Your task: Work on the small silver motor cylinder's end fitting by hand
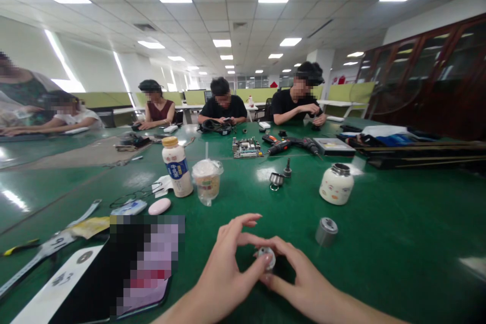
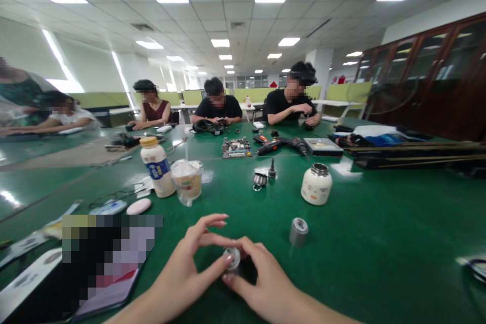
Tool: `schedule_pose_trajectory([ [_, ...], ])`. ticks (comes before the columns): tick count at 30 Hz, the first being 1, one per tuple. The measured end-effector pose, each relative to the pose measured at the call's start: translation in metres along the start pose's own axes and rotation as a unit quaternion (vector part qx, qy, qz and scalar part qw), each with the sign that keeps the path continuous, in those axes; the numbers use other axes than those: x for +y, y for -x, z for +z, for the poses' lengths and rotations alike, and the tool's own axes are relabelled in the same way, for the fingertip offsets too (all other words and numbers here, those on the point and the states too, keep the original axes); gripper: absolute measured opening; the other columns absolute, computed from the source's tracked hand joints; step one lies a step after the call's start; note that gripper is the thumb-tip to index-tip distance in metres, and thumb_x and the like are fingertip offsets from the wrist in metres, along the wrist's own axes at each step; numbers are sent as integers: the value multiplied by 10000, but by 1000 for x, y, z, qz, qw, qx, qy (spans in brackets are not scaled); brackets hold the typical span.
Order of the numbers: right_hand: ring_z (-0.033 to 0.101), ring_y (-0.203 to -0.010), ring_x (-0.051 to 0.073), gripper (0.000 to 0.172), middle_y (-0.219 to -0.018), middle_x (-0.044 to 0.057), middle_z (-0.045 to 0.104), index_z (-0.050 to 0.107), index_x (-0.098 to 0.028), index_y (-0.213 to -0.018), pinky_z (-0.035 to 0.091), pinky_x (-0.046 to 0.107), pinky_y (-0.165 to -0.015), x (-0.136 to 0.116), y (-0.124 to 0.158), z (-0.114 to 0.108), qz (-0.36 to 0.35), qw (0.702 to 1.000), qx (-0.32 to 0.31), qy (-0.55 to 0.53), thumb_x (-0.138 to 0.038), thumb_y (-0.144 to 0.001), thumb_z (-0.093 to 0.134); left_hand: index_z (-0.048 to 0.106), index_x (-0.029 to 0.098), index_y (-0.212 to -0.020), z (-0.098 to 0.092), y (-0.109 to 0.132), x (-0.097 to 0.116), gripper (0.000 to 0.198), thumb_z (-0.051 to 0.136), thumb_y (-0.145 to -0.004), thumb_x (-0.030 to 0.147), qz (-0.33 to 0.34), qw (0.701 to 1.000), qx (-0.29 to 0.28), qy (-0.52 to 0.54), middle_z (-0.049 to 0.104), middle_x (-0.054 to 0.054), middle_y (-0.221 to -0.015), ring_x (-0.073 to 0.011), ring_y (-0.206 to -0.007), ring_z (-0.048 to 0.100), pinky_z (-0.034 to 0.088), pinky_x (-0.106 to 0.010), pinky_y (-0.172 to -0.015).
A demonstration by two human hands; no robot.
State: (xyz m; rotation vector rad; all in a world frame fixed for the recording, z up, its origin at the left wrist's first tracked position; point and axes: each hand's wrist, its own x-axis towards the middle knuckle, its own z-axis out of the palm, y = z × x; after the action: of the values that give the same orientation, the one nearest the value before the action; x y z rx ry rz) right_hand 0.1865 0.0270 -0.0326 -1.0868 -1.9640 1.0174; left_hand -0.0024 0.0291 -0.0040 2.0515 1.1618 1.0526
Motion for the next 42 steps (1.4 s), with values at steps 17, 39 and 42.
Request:
schedule_pose_trajectory([
  [17, 599, -1004, 228, 274, -1068, 23, 675, 614, -242, -1111, 439, 356, -911, -10, 0, -4, 10, 1000, -8, 15, -270, -844, 669, 580, 260, -1109, 1, -6, -48, 383, 728, -769, 165, -78, 992, 67, -71, 792, -11, -901, -289, -1104, 646, 399, -514, -990],
  [39, 603, -1017, 235, 300, -1098, 41, 666, 601, -229, -1130, 462, 359, -904, 3, 0, 1, -4, 1000, 13, 16, -295, -848, 680, 506, 269, -1278, -3, 0, 6, 482, 647, -827, 172, 5, 1000, -3, 25, 696, -76, -1195, -287, -1240, 532, 366, -507, -1061],
  [42, 602, -1013, 233, 298, -1091, 39, 665, 601, -237, -1132, 466, 353, -893, 4, 1, 1, -5, 1000, 14, 22, -302, -850, 675, 530, 269, -1253, 1, -3, 2, 478, 695, -813, 182, 11, 1000, 18, 4, 761, -38, -974, -271, -1166, 580, 402, -474, -1020],
])
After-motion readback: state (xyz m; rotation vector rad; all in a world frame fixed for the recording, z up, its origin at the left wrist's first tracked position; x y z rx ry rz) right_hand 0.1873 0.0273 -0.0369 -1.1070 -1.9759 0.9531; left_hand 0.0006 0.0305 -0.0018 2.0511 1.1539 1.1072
